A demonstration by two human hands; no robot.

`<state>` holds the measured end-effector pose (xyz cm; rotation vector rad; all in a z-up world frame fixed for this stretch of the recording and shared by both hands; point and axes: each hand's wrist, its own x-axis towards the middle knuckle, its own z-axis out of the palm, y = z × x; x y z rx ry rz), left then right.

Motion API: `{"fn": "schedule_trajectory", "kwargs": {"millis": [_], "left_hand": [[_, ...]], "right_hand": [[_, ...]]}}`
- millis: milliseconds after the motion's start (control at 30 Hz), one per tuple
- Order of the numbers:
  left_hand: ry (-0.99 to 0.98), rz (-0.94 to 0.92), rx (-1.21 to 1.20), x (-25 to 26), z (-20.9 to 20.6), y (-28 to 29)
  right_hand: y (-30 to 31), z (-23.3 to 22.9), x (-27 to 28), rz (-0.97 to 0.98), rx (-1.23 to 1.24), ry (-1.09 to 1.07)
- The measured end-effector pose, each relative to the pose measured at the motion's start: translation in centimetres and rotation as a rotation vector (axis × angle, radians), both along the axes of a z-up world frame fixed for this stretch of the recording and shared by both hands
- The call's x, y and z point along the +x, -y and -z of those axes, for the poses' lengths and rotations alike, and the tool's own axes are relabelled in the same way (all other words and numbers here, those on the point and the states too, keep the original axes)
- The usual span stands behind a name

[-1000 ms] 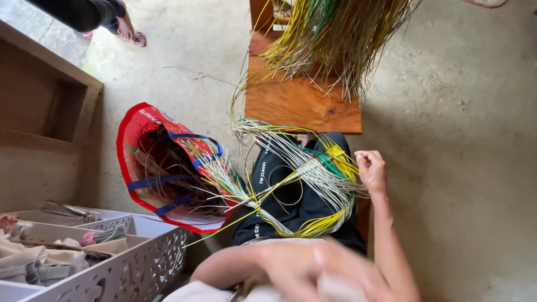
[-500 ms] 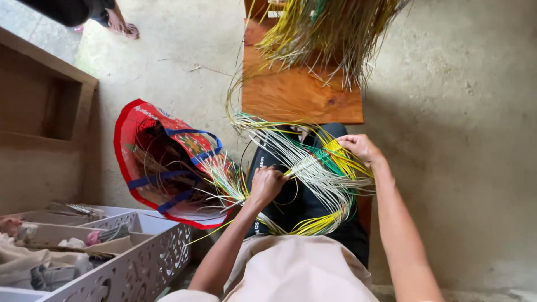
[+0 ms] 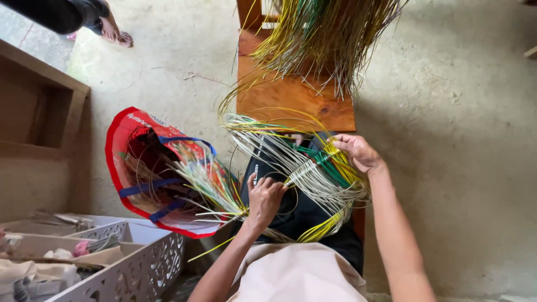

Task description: Weaving colorful plastic fibers together on a wooden block to create a patterned structure

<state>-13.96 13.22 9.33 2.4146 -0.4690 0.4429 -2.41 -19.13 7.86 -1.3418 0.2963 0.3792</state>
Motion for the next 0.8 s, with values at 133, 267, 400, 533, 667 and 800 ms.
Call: {"fn": "schedule_trajectory", "kwargs": {"millis": [133,267,400,533,667,800], "left_hand": [[-0.021,0.036,-0.046,-0.5,0.1,0.1],[-0.01,0.023,-0.044,-0.7,0.3,0.8],[-0.053,0.038,-0.074,-0.8,1.1,1.4],[-0.04,0.119,-0.072,-0.9,-0.7,2.6],[-0.034,0.153,-0.076,-0.8,-1.4,2.5],[-0.041,0.146,-0.078,-0.6,-0.1,2.1]], "right_hand": [[0.3,0.4,0.2,-0.068,-0.026,-0.059],[-0.7,-2.9,0.3,-0.066,-0.247,0.163],[-2.1,-7.1,-0.6,-0.185,-0.873,0.301],[-3.7,-5.2,1.1,-0.497,-1.37,0.054],[-3.8,-8.4,4.3,-0.188,-0.965,0.535],[-5.3,-18.5,5.6,0.203,-0.477,0.529]]}}
